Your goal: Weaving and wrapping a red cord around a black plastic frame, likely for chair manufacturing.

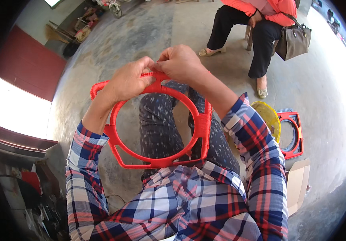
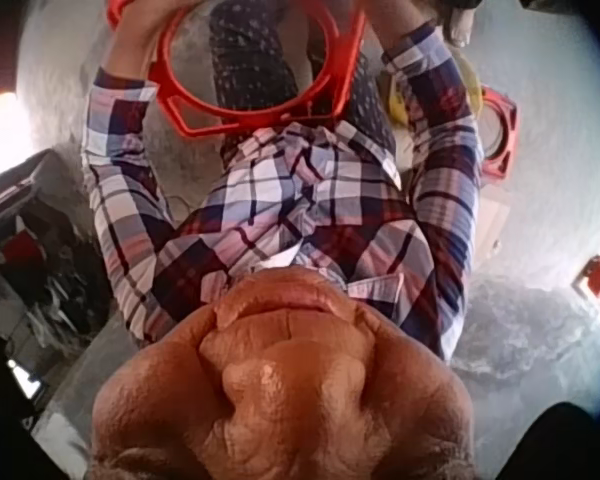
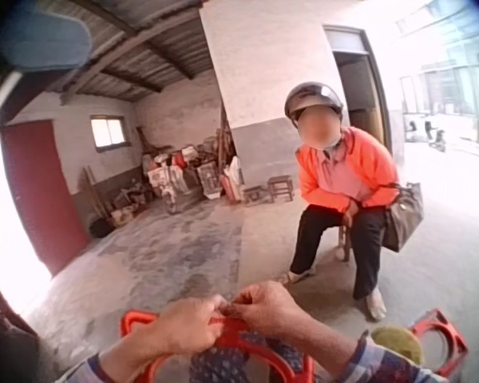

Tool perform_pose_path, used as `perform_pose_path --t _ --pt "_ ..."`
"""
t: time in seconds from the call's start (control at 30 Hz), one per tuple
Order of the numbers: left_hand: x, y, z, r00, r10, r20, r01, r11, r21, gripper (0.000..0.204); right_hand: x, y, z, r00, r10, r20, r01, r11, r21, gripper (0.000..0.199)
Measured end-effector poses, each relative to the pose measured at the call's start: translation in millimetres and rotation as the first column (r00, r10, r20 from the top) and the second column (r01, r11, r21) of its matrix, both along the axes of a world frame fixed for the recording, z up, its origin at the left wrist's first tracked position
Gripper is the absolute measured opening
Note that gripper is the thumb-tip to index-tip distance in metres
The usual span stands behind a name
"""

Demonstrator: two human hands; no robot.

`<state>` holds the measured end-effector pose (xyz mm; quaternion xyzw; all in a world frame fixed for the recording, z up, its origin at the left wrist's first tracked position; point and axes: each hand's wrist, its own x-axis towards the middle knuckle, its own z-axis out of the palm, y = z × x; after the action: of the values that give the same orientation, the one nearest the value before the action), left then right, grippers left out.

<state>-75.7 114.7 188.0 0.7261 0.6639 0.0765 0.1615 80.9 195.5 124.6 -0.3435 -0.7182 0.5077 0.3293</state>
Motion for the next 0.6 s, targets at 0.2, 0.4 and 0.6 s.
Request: perform_pose_path --t 0.2,0.4,0.6 --pt "9 0 -1 0.989 0.015 -0.146 -0.003 0.996 0.085 0.033 -6 9 -15 0.963 -0.140 -0.228 0.107 0.983 -0.152 0.018" --pt "-29 13 -16 0.980 0.031 0.194 -0.007 0.992 -0.125 0.030 57 32 -21 0.724 -0.367 -0.584 0.214 0.924 -0.316 0.029" --pt "-57 17 -31 0.893 0.123 0.433 -0.024 0.973 -0.228 0.020 75 9 -87 0.817 -0.394 -0.421 0.191 0.873 -0.448 0.036"
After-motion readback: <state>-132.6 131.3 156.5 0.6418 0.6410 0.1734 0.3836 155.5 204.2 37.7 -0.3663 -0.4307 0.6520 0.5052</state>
